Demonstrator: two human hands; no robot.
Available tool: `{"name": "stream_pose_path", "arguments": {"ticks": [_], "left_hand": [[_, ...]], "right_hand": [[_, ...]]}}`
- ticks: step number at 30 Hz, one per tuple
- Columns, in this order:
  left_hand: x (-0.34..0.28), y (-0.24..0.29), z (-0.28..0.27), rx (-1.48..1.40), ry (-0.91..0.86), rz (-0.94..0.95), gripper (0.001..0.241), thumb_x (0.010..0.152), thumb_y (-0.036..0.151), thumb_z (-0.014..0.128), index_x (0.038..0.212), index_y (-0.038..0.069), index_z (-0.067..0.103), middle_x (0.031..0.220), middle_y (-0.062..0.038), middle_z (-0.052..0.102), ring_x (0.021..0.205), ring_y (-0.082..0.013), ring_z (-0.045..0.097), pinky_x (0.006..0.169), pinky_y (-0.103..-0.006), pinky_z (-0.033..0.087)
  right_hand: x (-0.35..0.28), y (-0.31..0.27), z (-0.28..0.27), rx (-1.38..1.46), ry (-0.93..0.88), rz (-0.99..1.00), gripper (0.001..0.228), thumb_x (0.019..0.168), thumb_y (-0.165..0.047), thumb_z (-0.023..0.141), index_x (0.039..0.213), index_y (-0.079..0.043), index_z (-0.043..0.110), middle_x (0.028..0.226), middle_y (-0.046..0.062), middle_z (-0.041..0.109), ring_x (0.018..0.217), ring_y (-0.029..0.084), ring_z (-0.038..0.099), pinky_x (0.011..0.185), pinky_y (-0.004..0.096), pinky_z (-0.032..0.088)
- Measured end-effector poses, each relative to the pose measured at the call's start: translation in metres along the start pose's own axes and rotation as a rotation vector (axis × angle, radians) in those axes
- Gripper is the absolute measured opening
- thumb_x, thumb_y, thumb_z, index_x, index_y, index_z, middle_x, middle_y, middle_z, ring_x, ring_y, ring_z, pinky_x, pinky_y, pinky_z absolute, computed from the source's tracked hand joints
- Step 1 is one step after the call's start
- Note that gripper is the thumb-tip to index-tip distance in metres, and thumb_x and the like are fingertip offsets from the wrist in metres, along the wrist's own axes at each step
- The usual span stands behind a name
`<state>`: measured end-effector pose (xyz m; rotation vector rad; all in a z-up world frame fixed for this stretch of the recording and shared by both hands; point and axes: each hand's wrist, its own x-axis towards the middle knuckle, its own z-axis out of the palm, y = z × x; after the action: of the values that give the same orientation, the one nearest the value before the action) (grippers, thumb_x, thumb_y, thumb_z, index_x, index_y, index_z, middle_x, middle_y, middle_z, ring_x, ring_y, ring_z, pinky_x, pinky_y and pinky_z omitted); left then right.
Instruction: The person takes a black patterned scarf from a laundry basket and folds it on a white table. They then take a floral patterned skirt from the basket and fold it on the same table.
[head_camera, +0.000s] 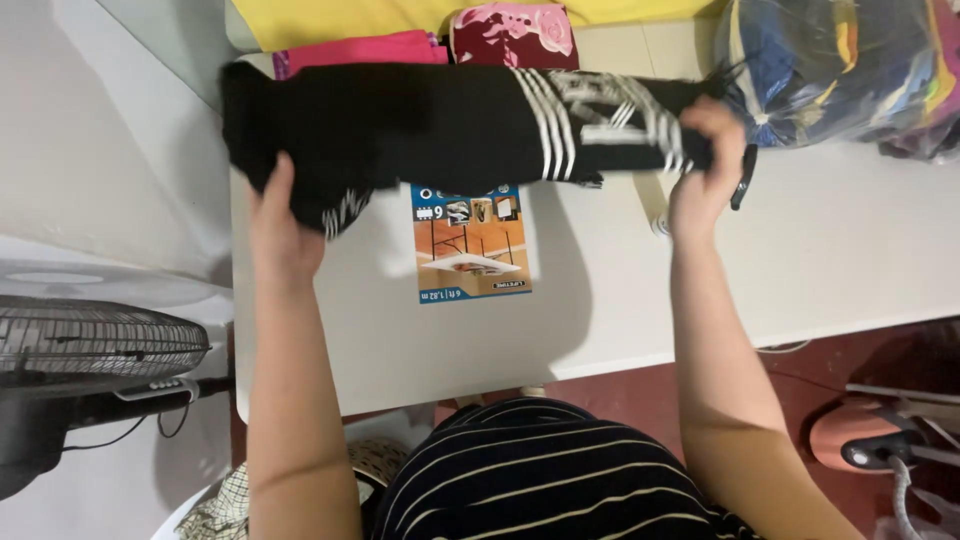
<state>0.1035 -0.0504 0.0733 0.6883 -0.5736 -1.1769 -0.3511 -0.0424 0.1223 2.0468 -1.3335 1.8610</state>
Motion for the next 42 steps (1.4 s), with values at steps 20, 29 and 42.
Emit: {"name": "stream_pose_path", "arguments": {"ticks": [20, 29, 42], "left_hand": [[-0.108, -0.141, -0.034, 1.237, -0.102, 0.097, 0.079, 0.091, 0.01, 0.072, 0.159, 0.006, 0.033, 0.144, -0.034, 0.034, 0.139, -0.0549, 0.037, 0.115, -0.0638, 0.034], [-0.117, -0.137, -0.005, 1.202, -0.228, 0.08, 0.059, 0.094, 0.012, 0.069, 0.15, 0.012, 0.05, 0.146, -0.024, 0.041, 0.137, -0.0476, 0.046, 0.111, -0.0581, 0.042], [-0.11, -0.14, -0.067, 1.229, -0.118, -0.005, 0.051, 0.097, 0.021, 0.068, 0.146, 0.012, 0.055, 0.146, -0.022, 0.042, 0.137, -0.0443, 0.047, 0.11, -0.0561, 0.045]], "right_hand": [[-0.204, 0.246, -0.072, -0.299, 0.086, 0.76, 0.112, 0.087, -0.004, 0.095, 0.162, -0.014, 0.013, 0.157, 0.033, 0.022, 0.143, 0.057, 0.028, 0.121, 0.065, 0.024], [-0.169, 0.276, -0.052, -0.044, -0.181, 0.692, 0.044, 0.085, -0.008, 0.083, 0.121, -0.014, 0.058, 0.113, 0.009, 0.066, 0.104, 0.024, 0.062, 0.093, 0.034, 0.047], [-0.181, 0.007, 0.13, -0.218, -1.241, 0.599, 0.071, 0.067, -0.032, 0.078, 0.136, -0.036, 0.06, 0.115, 0.004, 0.075, 0.111, 0.034, 0.071, 0.098, 0.046, 0.056]]}}
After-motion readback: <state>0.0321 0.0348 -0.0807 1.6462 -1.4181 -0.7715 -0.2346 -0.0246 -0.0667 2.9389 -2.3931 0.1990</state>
